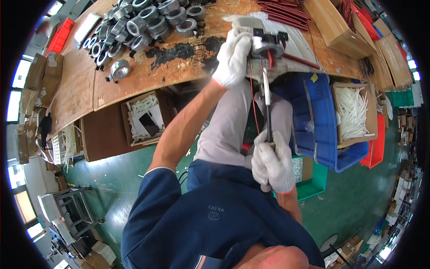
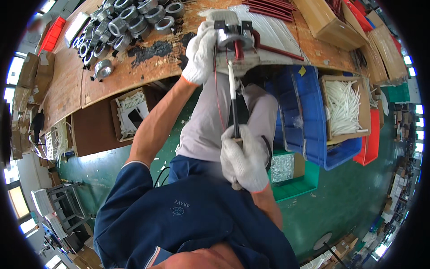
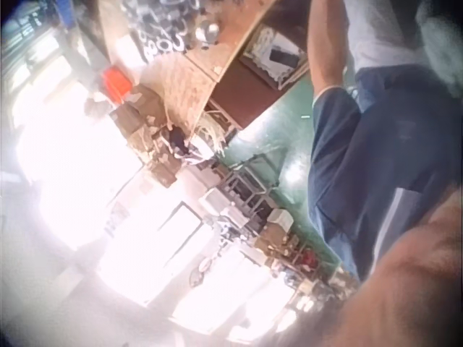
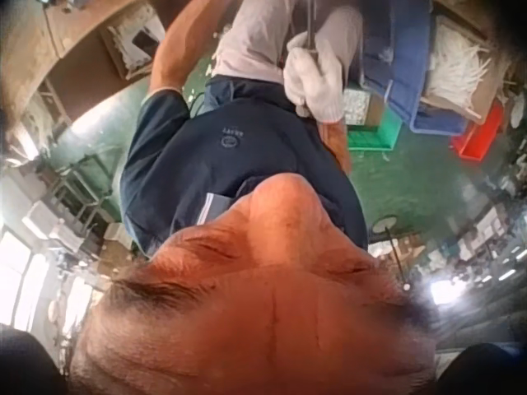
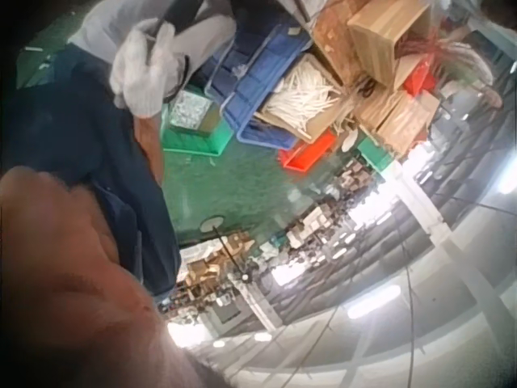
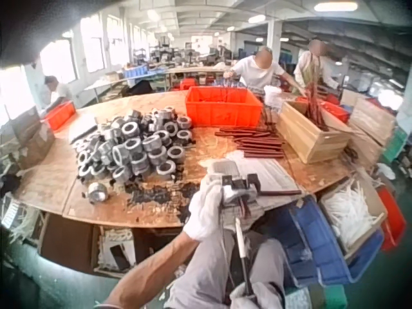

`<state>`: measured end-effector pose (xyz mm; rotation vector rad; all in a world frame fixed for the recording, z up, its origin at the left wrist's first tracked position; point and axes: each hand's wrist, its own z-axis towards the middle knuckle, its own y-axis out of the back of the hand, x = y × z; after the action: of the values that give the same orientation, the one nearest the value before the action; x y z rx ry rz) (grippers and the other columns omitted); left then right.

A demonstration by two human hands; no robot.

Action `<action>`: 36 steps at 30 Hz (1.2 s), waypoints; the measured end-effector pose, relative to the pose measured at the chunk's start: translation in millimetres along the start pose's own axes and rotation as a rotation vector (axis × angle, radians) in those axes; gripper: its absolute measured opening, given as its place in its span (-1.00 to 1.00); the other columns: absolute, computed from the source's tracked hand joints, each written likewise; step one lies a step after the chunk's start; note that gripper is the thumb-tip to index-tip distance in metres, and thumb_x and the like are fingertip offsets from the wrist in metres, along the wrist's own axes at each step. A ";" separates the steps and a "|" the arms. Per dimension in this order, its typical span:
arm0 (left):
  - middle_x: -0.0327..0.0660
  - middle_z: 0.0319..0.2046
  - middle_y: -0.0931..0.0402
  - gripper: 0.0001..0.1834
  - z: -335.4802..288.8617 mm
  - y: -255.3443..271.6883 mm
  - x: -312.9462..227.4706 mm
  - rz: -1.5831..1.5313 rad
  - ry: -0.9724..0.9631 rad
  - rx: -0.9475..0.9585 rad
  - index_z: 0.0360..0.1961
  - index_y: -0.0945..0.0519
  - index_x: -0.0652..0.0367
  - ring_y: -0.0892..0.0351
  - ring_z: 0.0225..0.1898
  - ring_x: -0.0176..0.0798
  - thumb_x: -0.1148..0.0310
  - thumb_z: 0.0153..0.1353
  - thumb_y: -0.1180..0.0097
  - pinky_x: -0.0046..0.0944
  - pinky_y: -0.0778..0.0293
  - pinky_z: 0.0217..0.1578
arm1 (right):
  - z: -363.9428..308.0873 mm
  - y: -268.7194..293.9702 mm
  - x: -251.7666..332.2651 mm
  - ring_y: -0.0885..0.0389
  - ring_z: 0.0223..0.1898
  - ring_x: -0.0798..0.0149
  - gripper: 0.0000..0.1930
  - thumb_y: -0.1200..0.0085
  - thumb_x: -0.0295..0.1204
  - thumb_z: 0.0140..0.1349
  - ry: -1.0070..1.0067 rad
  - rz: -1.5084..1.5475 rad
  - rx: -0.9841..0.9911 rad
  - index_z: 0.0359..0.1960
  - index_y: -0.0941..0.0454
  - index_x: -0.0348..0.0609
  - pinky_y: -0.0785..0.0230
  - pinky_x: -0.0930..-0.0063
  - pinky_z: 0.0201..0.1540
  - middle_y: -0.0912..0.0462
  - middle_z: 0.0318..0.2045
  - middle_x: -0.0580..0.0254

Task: Assembling an electromagnetic coil by feeding wires through a core and securing components using a manual press.

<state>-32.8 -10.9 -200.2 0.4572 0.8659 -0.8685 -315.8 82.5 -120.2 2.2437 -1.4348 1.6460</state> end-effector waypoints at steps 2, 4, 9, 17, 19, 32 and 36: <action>0.00 0.05 -0.59 -0.67 2.4 -2.0 5.2 0.050 -0.080 -0.035 0.04 -0.67 0.35 -0.62 0.05 -0.05 0.32 0.58 0.05 -0.20 -0.49 0.12 | -41.8 2.3 -27.1 -0.27 -0.72 0.52 -0.89 0.05 -0.47 0.59 -0.104 0.200 0.034 0.04 -0.38 -0.15 -0.17 0.50 -0.71 -0.31 -0.63 0.39; 0.03 0.07 -0.62 -0.67 0.7 -2.4 -5.8 0.074 -0.105 -0.025 0.04 -0.68 0.34 -0.66 0.05 -0.03 0.31 0.57 0.03 -0.19 -0.51 0.13 | -73.6 5.7 -45.2 -0.24 -0.72 0.53 -0.89 0.07 -0.48 0.59 -0.032 0.105 0.019 0.05 -0.38 -0.15 -0.16 0.51 -0.71 -0.29 -0.62 0.40; -0.15 0.02 -0.59 -0.63 -8.1 -3.7 -15.1 0.072 0.025 -0.058 0.10 -0.64 0.42 -0.55 0.01 -0.27 0.32 0.54 0.01 -0.32 -0.43 0.11 | -91.7 1.2 -62.1 -0.17 -0.71 0.56 -0.89 0.11 -0.49 0.59 0.029 0.058 -0.041 0.06 -0.35 -0.14 -0.12 0.56 -0.70 -0.24 -0.59 0.45; -0.05 0.05 -0.64 -0.66 -10.0 -7.3 -20.3 0.097 0.007 -0.094 0.09 -0.66 0.38 -0.64 0.07 -0.13 0.37 0.50 0.01 -0.27 -0.47 0.19 | -103.1 12.7 -50.9 -0.16 -0.75 0.53 -0.90 0.08 -0.44 0.61 0.083 -0.092 -0.038 -0.01 -0.40 -0.18 -0.02 0.56 -0.74 -0.24 -0.61 0.45; 0.07 0.23 -0.56 -0.63 -18.8 -5.5 -40.8 0.254 -0.035 -0.078 0.19 -0.61 0.31 -0.63 0.22 0.08 0.32 0.52 0.01 -0.14 -0.46 0.28 | -101.9 -13.8 -54.8 -0.15 -0.74 0.54 -0.91 0.10 -0.46 0.62 -0.002 0.031 -0.051 0.01 -0.37 -0.18 -0.07 0.54 -0.71 -0.26 -0.58 0.43; 0.01 0.00 -0.64 -0.28 -51.9 15.5 -148.7 0.466 -0.774 0.771 0.01 -0.64 0.27 -0.61 0.16 0.22 -0.25 0.25 -0.32 0.30 -0.32 0.42 | -101.3 -11.7 -49.2 -0.21 -0.71 0.52 -0.89 0.09 -0.51 0.59 0.001 -0.100 -0.083 0.05 -0.36 -0.20 -0.11 0.52 -0.70 -0.32 -0.58 0.38; 0.00 -0.29 -0.67 -0.50 -36.7 3.9 -182.2 0.524 -0.489 1.065 -0.28 -0.65 0.21 -0.70 -0.11 0.19 -0.08 0.22 -0.39 0.10 -0.58 0.09 | -101.2 -12.4 -53.4 -0.23 -0.71 0.52 -0.92 0.10 -0.50 0.60 0.028 -0.103 -0.081 0.02 -0.34 -0.20 -0.13 0.51 -0.71 -0.32 -0.60 0.37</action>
<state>-110.4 101.3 -73.9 1.2612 -0.2445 -0.8360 -384.8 174.1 -109.5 2.2030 -1.3298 1.5534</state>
